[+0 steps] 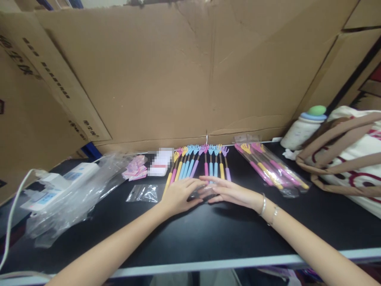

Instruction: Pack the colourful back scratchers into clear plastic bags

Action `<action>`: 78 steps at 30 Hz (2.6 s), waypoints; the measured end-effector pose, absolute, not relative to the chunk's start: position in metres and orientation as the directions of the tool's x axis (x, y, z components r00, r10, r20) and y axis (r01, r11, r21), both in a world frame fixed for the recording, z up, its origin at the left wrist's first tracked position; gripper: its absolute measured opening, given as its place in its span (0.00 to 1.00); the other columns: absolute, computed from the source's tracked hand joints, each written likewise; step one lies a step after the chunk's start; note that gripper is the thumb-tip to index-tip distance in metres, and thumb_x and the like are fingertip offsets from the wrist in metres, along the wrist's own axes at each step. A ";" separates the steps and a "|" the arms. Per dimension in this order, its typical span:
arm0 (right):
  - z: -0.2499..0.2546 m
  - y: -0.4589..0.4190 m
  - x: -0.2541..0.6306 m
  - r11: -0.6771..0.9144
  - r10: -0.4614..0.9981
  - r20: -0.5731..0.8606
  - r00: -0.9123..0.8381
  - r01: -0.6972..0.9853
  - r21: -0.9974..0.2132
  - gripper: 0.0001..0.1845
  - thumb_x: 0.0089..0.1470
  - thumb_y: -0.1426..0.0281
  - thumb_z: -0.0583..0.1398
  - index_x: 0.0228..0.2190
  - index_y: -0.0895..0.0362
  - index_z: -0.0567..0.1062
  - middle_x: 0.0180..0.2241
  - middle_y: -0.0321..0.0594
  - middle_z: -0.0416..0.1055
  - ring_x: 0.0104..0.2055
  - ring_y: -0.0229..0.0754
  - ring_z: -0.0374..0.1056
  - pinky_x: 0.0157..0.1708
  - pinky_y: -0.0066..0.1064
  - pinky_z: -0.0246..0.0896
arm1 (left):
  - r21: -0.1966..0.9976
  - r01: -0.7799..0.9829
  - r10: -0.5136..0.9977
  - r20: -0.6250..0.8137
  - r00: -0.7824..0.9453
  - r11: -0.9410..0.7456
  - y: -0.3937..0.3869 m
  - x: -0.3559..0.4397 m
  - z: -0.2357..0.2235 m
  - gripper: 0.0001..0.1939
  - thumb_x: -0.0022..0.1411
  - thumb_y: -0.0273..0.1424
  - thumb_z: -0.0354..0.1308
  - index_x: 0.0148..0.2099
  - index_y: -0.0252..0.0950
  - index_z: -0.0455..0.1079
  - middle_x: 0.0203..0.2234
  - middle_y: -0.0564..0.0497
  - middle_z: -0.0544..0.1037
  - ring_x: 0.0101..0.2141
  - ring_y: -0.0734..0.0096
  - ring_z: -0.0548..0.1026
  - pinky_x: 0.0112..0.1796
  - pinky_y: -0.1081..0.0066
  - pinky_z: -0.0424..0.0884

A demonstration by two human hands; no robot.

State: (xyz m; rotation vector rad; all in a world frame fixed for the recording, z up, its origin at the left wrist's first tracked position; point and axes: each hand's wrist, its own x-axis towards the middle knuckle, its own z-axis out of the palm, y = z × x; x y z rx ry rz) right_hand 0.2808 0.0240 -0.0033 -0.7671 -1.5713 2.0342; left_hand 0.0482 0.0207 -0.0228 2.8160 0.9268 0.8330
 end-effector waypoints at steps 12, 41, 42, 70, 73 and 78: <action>-0.005 0.022 0.284 -0.188 0.652 -0.151 -0.743 0.035 -0.982 0.32 0.60 0.65 0.56 0.62 0.53 0.54 0.55 0.50 0.66 0.57 0.47 0.63 0.55 0.44 0.58 | 0.203 0.559 0.583 0.460 0.670 -0.804 0.019 0.048 -0.021 0.20 0.62 0.38 0.55 0.56 0.42 0.62 0.47 0.53 0.75 0.46 0.67 0.73 0.43 0.68 0.71; -0.004 0.015 0.270 -0.051 0.736 -0.106 -0.668 0.102 -0.993 0.28 0.56 0.63 0.58 0.57 0.50 0.60 0.52 0.45 0.67 0.49 0.42 0.69 0.48 0.39 0.65 | 0.126 0.592 0.582 0.431 0.690 -0.796 0.015 0.042 -0.021 0.23 0.63 0.41 0.53 0.59 0.44 0.60 0.49 0.53 0.73 0.45 0.68 0.73 0.42 0.71 0.67; -0.004 0.014 0.269 -0.044 0.744 -0.105 -0.660 0.108 -0.993 0.28 0.56 0.63 0.59 0.57 0.50 0.60 0.52 0.46 0.68 0.48 0.42 0.69 0.48 0.39 0.65 | 0.130 0.596 0.586 0.430 0.687 -0.793 0.016 0.042 -0.021 0.23 0.63 0.41 0.53 0.59 0.44 0.60 0.49 0.53 0.73 0.45 0.68 0.73 0.42 0.71 0.67; 0.002 0.053 0.316 0.113 0.977 0.203 -0.067 0.967 -0.226 0.21 0.53 0.56 0.54 0.43 0.57 0.65 0.36 0.42 0.75 0.36 0.48 0.72 0.29 0.32 0.57 | 0.087 0.657 0.614 0.467 0.637 -0.748 0.015 0.034 -0.017 0.26 0.66 0.48 0.45 0.61 0.42 0.57 0.48 0.49 0.73 0.44 0.69 0.72 0.40 0.74 0.66; -0.001 0.053 0.312 0.078 0.982 0.182 -0.041 0.977 -0.198 0.21 0.53 0.56 0.54 0.44 0.56 0.65 0.35 0.41 0.75 0.36 0.49 0.72 0.26 0.31 0.55 | 0.082 0.656 0.612 0.461 0.643 -0.751 0.016 0.035 -0.018 0.27 0.66 0.48 0.46 0.62 0.42 0.56 0.48 0.50 0.73 0.45 0.69 0.72 0.40 0.74 0.66; -0.004 0.051 0.307 0.094 0.984 0.164 -0.068 0.984 -0.153 0.22 0.48 0.63 0.56 0.46 0.55 0.63 0.40 0.43 0.74 0.39 0.51 0.72 0.27 0.32 0.56 | 0.083 0.654 0.609 0.469 0.640 -0.752 0.017 0.034 -0.019 0.26 0.65 0.47 0.47 0.61 0.43 0.56 0.48 0.50 0.73 0.46 0.69 0.72 0.41 0.73 0.66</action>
